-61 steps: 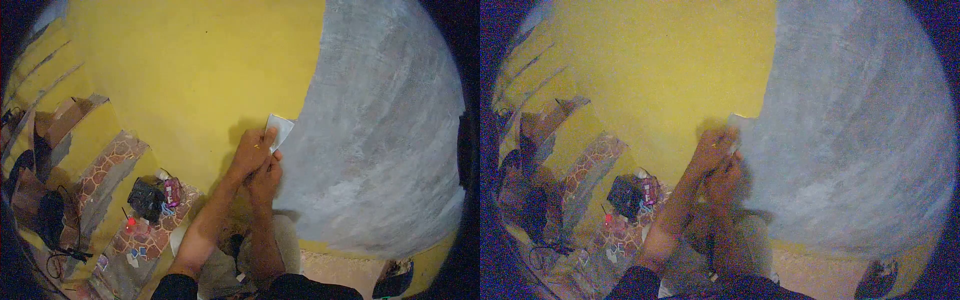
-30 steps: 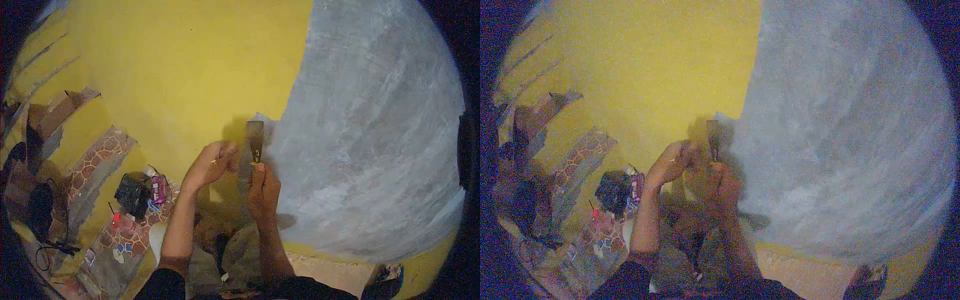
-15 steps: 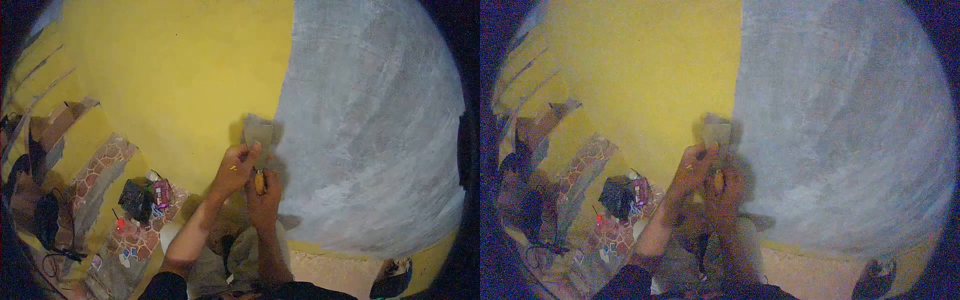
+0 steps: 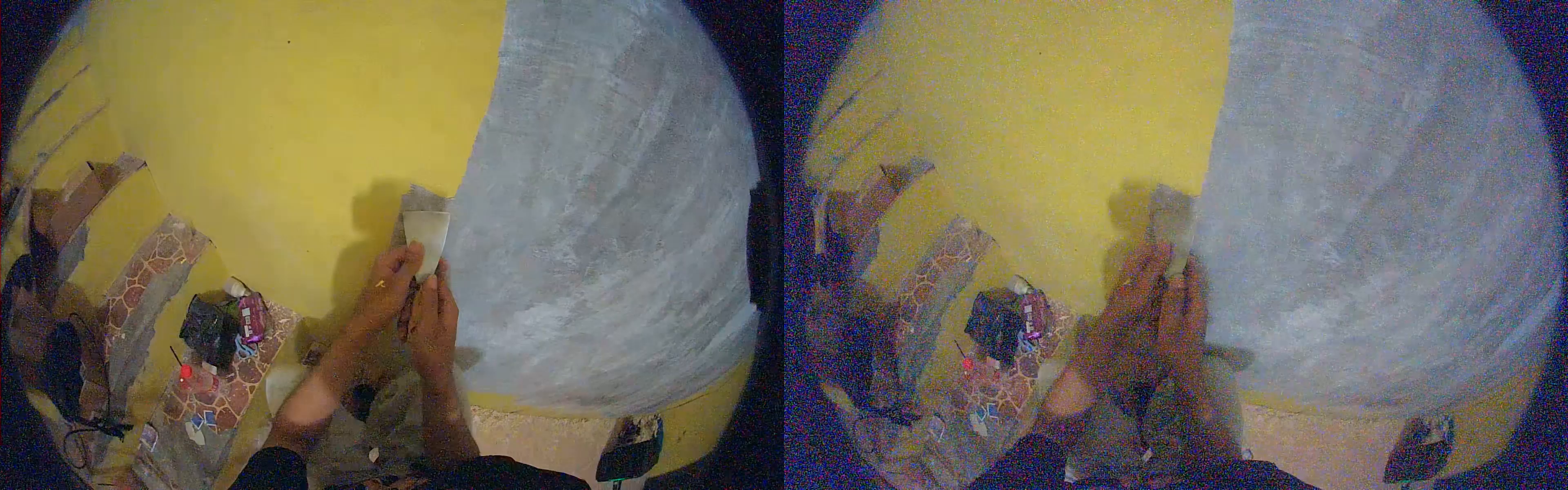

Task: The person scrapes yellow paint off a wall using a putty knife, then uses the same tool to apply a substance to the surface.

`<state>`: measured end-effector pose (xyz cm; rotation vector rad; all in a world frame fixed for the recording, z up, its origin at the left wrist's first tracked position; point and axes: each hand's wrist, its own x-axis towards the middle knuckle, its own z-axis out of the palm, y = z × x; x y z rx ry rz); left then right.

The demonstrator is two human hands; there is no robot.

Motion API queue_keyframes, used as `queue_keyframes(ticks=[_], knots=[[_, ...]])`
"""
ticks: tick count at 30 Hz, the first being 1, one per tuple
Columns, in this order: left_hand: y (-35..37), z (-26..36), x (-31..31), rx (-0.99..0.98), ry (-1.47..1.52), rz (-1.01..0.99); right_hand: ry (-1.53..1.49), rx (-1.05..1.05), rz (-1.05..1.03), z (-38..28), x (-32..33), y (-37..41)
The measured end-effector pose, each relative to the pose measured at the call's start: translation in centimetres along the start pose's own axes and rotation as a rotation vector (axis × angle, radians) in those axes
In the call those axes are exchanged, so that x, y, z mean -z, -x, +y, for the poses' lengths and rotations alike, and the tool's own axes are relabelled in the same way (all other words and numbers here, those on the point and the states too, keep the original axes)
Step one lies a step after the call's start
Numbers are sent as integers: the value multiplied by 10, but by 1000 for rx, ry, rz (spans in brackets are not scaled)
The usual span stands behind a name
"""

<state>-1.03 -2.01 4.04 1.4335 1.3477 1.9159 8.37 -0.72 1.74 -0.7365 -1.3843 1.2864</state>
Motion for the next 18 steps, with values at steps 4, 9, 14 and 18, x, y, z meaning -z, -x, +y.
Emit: queue_keyframes(ticks=[4,9,14,18], knots=[[-3,9,-1,511,295,-42,81,-58,-18,14,6,-7],[-15,-3,-4,290,326,-99,159,-75,-8,6,2,-5],[-25,-12,-1,328,441,-215,131,-27,11,-5,-6,-4],[-34,6,0,226,268,-164,139,31,26,-10,-8,-12]])
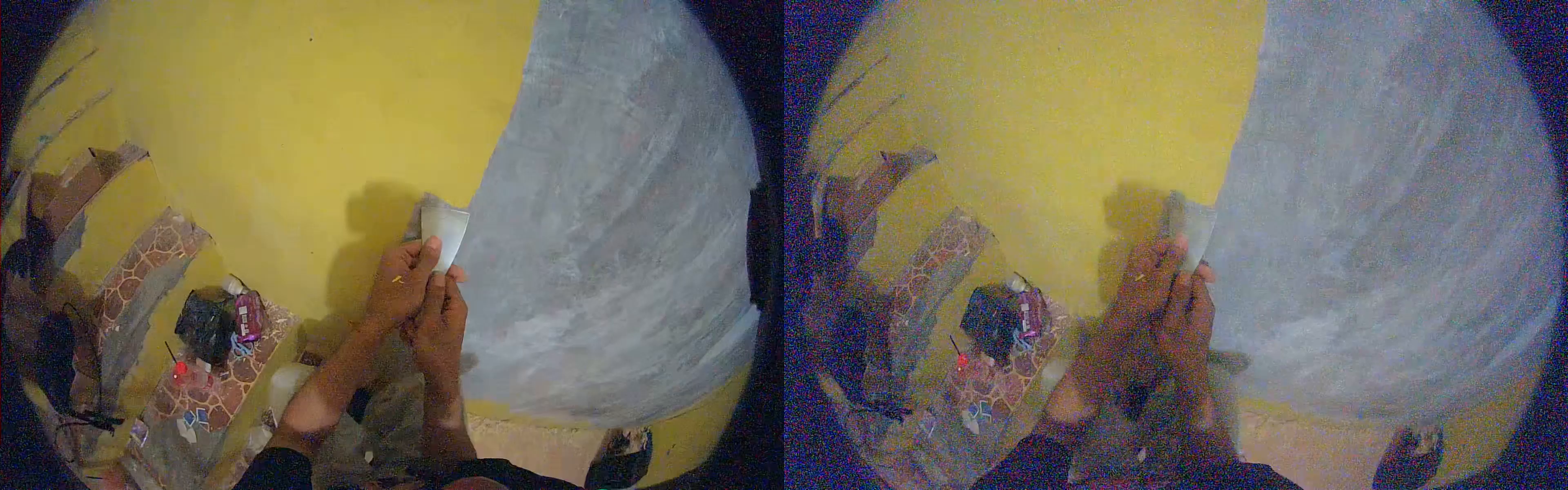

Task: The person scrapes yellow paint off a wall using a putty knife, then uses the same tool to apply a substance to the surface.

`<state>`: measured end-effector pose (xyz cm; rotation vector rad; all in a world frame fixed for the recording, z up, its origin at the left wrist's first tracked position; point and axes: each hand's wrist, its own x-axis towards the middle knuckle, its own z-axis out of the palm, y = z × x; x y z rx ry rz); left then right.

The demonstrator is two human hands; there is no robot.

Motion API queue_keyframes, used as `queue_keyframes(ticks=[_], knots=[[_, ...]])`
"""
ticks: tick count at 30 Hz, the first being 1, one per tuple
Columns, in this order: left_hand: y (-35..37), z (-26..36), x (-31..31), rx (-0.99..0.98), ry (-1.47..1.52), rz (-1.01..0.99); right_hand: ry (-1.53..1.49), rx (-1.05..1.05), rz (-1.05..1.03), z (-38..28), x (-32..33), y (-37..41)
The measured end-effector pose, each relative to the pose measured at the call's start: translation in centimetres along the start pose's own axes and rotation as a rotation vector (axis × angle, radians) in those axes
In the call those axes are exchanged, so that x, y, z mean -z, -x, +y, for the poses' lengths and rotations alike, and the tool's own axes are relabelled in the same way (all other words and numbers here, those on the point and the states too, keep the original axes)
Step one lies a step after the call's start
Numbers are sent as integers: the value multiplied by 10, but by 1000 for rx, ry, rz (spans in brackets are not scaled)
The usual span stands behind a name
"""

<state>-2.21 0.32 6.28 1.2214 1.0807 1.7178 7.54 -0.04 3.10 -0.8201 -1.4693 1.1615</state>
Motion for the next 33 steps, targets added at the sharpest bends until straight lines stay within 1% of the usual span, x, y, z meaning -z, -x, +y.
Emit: queue_keyframes(ticks=[1,2,4,5,7,11,13,17,19,20,23,25,32,33], knots=[[-1,1,-2,-48,-46,7,-2,33,28,-2,0,-1],[-2,-1,-3,-55,-42,10,1,40,24,7,1,-2],[-4,0,-5,15,79,-2,50,104,101,20,1,-6],[-1,0,-6,17,78,-1,50,102,99,24,4,-3],[6,16,-10,-11,-118,108,-9,70,35,0,2,1],[3,-9,-9,7,-4,56,53,21,3,14,12,2],[6,-1,-12,18,-95,139,90,123,21,17,12,1],[9,9,-16,11,-45,92,181,157,35,26,15,-2],[8,11,-18,-73,-126,160,149,182,30,27,13,-3],[9,14,-19,-74,-129,158,145,183,32,26,11,-3],[14,32,-23,-35,-90,179,83,143,63,17,6,-2],[14,35,-22,-20,-135,157,47,74,75,13,4,1],[6,15,-21,-79,-146,169,94,169,109,0,6,-5],[4,15,-20,-46,-98,139,84,27,49,-16,8,-3]])
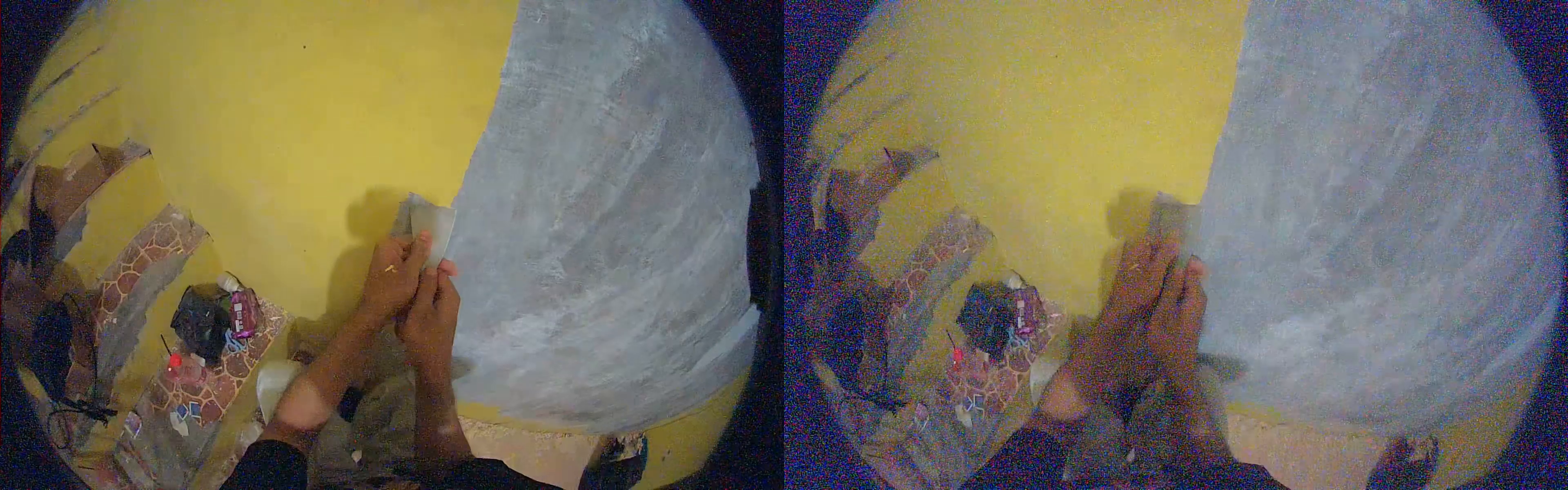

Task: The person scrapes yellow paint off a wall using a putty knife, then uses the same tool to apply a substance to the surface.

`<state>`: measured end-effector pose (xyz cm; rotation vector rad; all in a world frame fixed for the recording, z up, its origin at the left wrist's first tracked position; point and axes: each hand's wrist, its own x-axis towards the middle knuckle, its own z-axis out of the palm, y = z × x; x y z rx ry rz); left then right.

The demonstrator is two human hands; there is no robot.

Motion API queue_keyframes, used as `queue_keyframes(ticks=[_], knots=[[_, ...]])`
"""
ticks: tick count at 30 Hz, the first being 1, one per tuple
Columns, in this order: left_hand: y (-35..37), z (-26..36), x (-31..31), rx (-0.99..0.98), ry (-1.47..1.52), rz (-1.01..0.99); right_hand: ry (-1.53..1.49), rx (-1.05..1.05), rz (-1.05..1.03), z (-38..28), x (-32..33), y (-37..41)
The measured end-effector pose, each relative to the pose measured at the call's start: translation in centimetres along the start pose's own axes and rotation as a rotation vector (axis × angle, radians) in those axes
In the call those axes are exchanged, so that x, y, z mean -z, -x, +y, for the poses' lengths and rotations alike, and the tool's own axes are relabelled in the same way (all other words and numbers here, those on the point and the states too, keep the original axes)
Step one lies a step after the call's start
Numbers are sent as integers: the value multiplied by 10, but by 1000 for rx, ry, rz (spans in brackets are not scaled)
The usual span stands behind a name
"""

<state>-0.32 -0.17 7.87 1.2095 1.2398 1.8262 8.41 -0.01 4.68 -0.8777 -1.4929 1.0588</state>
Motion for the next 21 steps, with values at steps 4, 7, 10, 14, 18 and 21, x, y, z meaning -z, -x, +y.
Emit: queue_keyframes(ticks=[4,7,10,14,18,21], knots=[[-10,-13,1,-1,-43,-34,58,-148,-73,-12,5,-4],[-30,-5,0,-222,-271,124,176,616,187,7,-8,-42],[-36,51,-5,-76,220,18,84,231,-75,-53,3,-49],[-42,15,6,-100,66,-30,42,255,-77,-23,0,-40],[-14,-12,5,-151,-104,59,-4,109,13,36,1,-20],[1,-13,6,-76,-36,84,46,160,25,31,3,-7]])
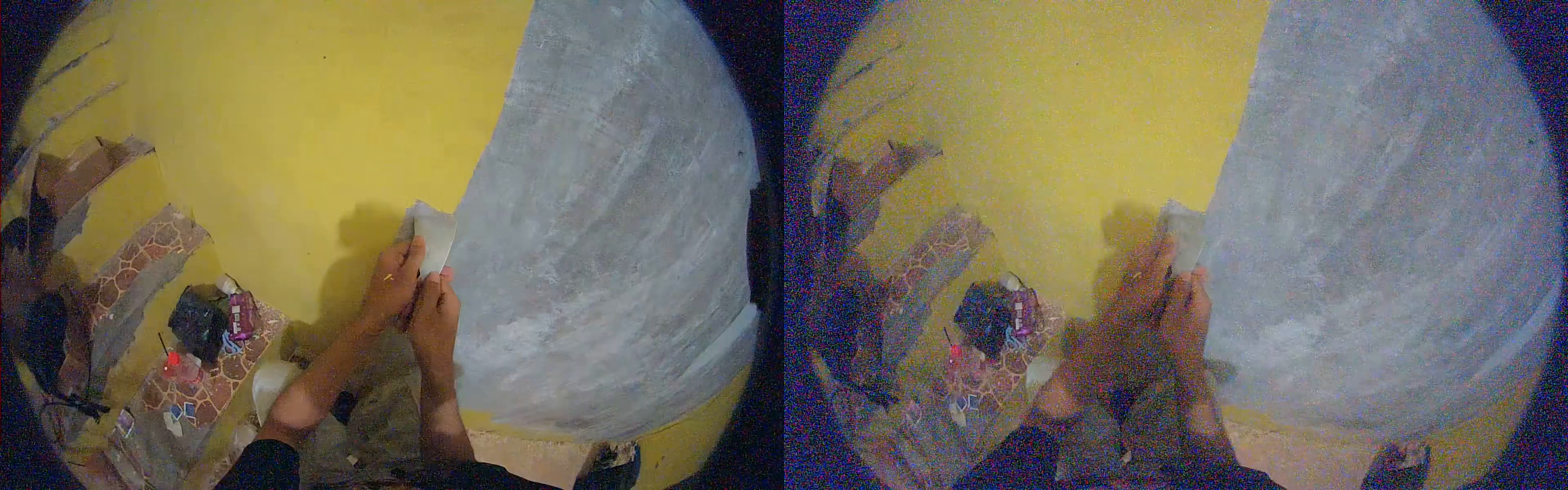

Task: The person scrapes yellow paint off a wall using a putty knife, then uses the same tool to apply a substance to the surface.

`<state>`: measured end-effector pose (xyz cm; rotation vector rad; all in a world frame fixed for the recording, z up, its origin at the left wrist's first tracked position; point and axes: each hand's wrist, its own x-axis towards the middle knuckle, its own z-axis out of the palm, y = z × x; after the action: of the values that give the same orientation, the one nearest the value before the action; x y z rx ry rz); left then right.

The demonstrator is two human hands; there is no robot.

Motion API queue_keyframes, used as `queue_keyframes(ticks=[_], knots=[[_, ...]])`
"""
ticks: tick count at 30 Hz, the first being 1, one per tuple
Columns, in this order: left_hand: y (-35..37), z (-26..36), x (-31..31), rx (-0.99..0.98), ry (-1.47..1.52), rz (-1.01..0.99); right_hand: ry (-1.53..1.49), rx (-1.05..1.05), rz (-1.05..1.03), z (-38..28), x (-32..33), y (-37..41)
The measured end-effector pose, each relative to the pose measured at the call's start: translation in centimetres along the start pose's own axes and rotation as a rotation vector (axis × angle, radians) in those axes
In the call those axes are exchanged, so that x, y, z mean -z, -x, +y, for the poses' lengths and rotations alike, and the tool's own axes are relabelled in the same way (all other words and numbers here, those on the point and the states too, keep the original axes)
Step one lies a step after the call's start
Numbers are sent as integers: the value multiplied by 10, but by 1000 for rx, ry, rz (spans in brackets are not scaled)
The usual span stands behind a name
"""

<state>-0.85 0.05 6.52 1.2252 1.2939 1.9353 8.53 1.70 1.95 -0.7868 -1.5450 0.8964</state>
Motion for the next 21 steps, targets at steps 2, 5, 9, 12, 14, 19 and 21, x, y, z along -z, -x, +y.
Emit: queue_keyframes(ticks=[2,5,9,12,14,19,21], knots=[[2,-7,-1,45,-14,4,31,22,-23,-8,5,4],[1,-21,-2,13,107,-89,25,-61,-72,-23,11,5],[12,6,-3,19,48,-14,28,-134,-54,-29,7,1],[4,-5,0,41,50,-59,50,-141,-59,-26,7,1],[1,-13,-1,47,11,-103,18,-180,-82,-33,4,-2],[2,13,-2,40,-102,2,15,-71,-4,-48,-2,-4],[-2,8,-2,-2,-26,-24,54,-91,-3,-46,-3,-4]])
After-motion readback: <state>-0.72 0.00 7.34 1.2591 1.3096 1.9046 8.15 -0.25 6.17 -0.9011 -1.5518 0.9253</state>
